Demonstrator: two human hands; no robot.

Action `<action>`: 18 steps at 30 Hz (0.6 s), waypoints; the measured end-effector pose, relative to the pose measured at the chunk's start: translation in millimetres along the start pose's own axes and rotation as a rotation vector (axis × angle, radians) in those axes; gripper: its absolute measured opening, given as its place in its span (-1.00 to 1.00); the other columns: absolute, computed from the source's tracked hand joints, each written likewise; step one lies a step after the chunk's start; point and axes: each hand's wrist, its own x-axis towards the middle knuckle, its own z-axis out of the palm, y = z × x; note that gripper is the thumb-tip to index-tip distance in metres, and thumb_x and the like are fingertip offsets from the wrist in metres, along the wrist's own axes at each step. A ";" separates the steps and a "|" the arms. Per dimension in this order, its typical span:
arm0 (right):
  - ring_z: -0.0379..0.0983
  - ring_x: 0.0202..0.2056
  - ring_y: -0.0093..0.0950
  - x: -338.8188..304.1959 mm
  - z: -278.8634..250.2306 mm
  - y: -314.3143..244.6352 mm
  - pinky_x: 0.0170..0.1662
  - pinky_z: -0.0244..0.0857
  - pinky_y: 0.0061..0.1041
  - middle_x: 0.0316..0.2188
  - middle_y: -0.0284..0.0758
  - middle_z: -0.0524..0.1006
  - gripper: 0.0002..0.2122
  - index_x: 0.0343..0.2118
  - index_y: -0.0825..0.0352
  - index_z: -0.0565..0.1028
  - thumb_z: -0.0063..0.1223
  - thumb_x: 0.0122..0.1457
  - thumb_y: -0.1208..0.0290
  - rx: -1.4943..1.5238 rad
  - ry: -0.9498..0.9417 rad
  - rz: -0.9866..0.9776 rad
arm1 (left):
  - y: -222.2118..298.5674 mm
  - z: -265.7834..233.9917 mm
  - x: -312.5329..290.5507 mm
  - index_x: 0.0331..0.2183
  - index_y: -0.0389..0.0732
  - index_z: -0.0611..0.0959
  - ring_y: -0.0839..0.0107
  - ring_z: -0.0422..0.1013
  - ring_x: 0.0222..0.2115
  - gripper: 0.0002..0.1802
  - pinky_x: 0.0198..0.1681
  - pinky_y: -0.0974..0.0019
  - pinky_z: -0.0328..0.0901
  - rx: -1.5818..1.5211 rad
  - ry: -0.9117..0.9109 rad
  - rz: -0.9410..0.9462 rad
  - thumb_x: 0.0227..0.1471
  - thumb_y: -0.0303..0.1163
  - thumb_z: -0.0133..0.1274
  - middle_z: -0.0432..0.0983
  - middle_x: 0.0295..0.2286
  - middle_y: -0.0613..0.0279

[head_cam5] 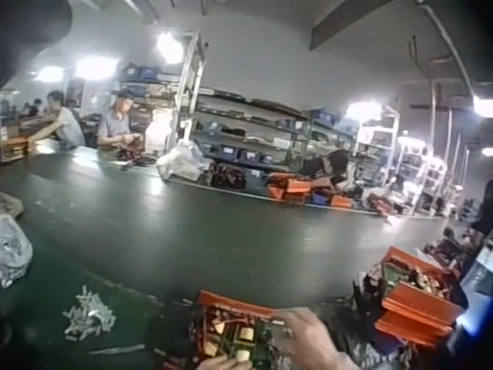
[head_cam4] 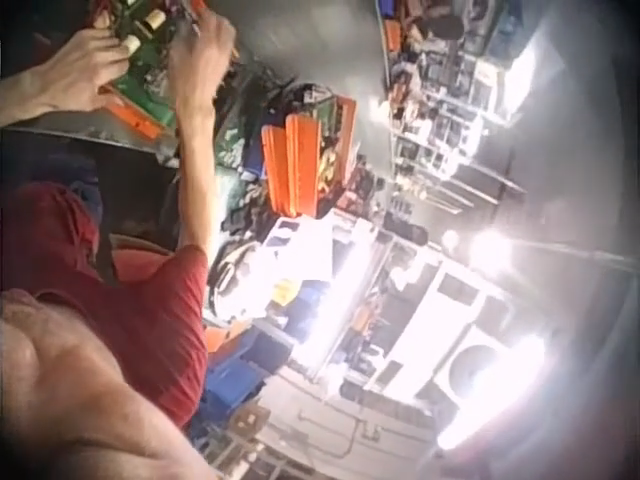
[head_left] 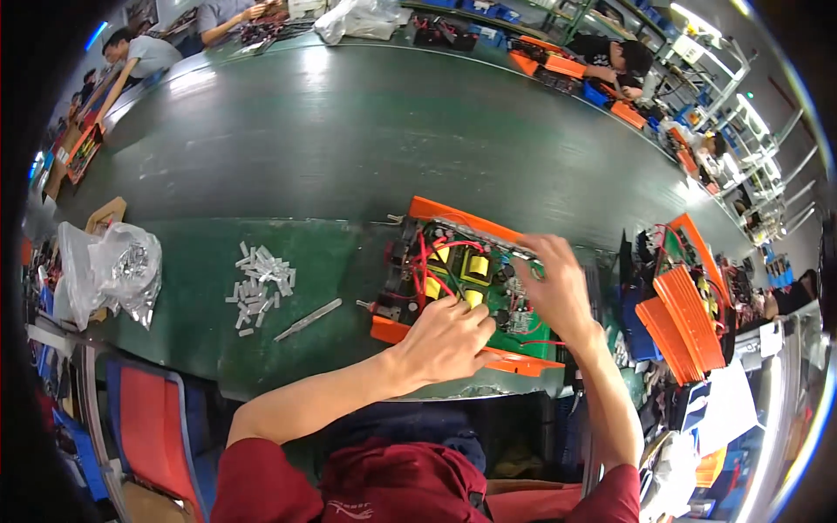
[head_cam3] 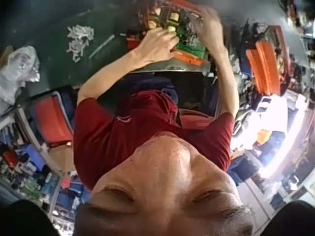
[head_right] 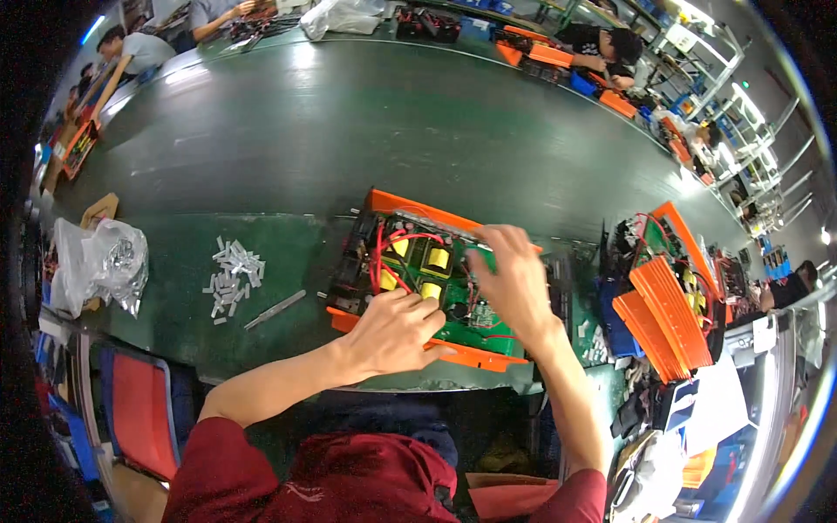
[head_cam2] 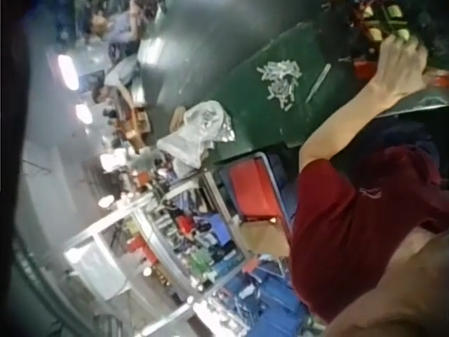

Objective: Assembling electronic components into a housing using an electric screwdriver and connecting internal wiring.

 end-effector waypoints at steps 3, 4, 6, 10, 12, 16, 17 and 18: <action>0.52 -0.12 -0.08 23.7 34.4 2.2 -0.05 0.40 -0.23 -0.20 -0.10 0.57 -0.74 -0.10 0.39 0.56 0.22 0.13 0.50 0.106 -0.135 -0.045 | 2.8 -8.7 -3.0 -0.48 -0.16 0.59 0.26 0.49 -0.38 -0.61 -0.29 0.22 0.33 0.011 0.020 -0.003 -0.14 -0.06 0.34 0.50 -0.42 0.22; 0.52 -0.16 -0.07 27.4 35.8 8.8 -0.07 0.41 -0.21 -0.22 -0.09 0.57 -0.75 -0.11 0.40 0.56 0.19 0.13 0.53 0.145 -0.202 -0.026 | 2.7 -16.4 -6.1 -0.48 -0.15 0.59 0.29 0.47 -0.36 -0.63 -0.27 0.23 0.31 0.046 0.029 -0.008 -0.14 -0.07 0.34 0.49 -0.42 0.24; 0.55 -0.27 -0.08 32.1 38.4 18.7 -0.16 0.43 -0.24 -0.27 -0.08 0.58 -0.82 -0.18 0.41 0.59 0.15 0.14 0.58 0.209 -0.224 -0.060 | -1.9 -26.9 -19.7 -0.49 -0.12 0.58 0.34 0.40 -0.33 -0.63 -0.22 0.23 0.25 0.116 0.031 -0.043 -0.15 -0.07 0.36 0.45 -0.43 0.31; 0.62 -0.31 -0.22 21.5 10.5 38.3 -0.21 0.46 -0.34 -0.36 -0.11 0.64 -0.80 -0.15 0.39 0.64 0.18 0.15 0.60 0.317 -0.249 -0.002 | -18.0 -40.5 -39.2 -0.56 -0.09 0.55 0.34 0.38 -0.39 -0.59 -0.17 0.17 0.24 0.145 0.063 -0.088 -0.20 -0.04 0.40 0.43 -0.50 0.34; 0.62 -0.39 -0.41 6.4 -3.1 55.6 -0.26 0.46 -0.39 -0.39 -0.16 0.67 -0.75 -0.10 0.33 0.66 0.23 0.13 0.57 0.407 -0.309 0.142 | -24.8 -38.4 -40.4 -0.61 -0.09 0.52 0.32 0.36 -0.46 -0.54 -0.16 0.13 0.23 0.134 0.102 -0.072 -0.18 0.00 0.40 0.39 -0.56 0.33; 0.64 -0.29 -0.53 -7.8 -13.4 52.7 -0.12 0.47 -0.52 -0.32 -0.24 0.72 -0.80 -0.12 0.33 0.67 0.23 0.20 0.51 0.295 -0.356 0.179 | -25.8 -37.8 -39.3 -0.66 -0.10 0.50 0.32 0.35 -0.51 -0.52 -0.16 0.13 0.22 0.109 0.103 -0.084 -0.18 0.01 0.40 0.35 -0.61 0.35; 0.64 -0.28 -0.46 -4.6 -10.2 55.4 -0.04 0.44 -0.47 -0.31 -0.23 0.71 -0.81 -0.13 0.33 0.68 0.24 0.19 0.50 0.248 -0.313 0.098 | -26.2 -37.5 -37.6 -0.66 -0.10 0.51 0.32 0.35 -0.51 -0.52 -0.16 0.14 0.22 0.109 0.107 -0.098 -0.19 0.00 0.40 0.35 -0.61 0.35; 0.65 -0.27 -0.38 -5.2 -9.6 58.3 0.04 0.41 -0.41 -0.29 -0.21 0.70 -0.81 -0.15 0.33 0.68 0.25 0.17 0.49 0.194 -0.269 0.033 | -24.5 -36.2 -34.6 -0.66 -0.10 0.52 0.32 0.36 -0.50 -0.53 -0.17 0.14 0.22 0.095 0.106 -0.103 -0.19 0.00 0.41 0.35 -0.62 0.35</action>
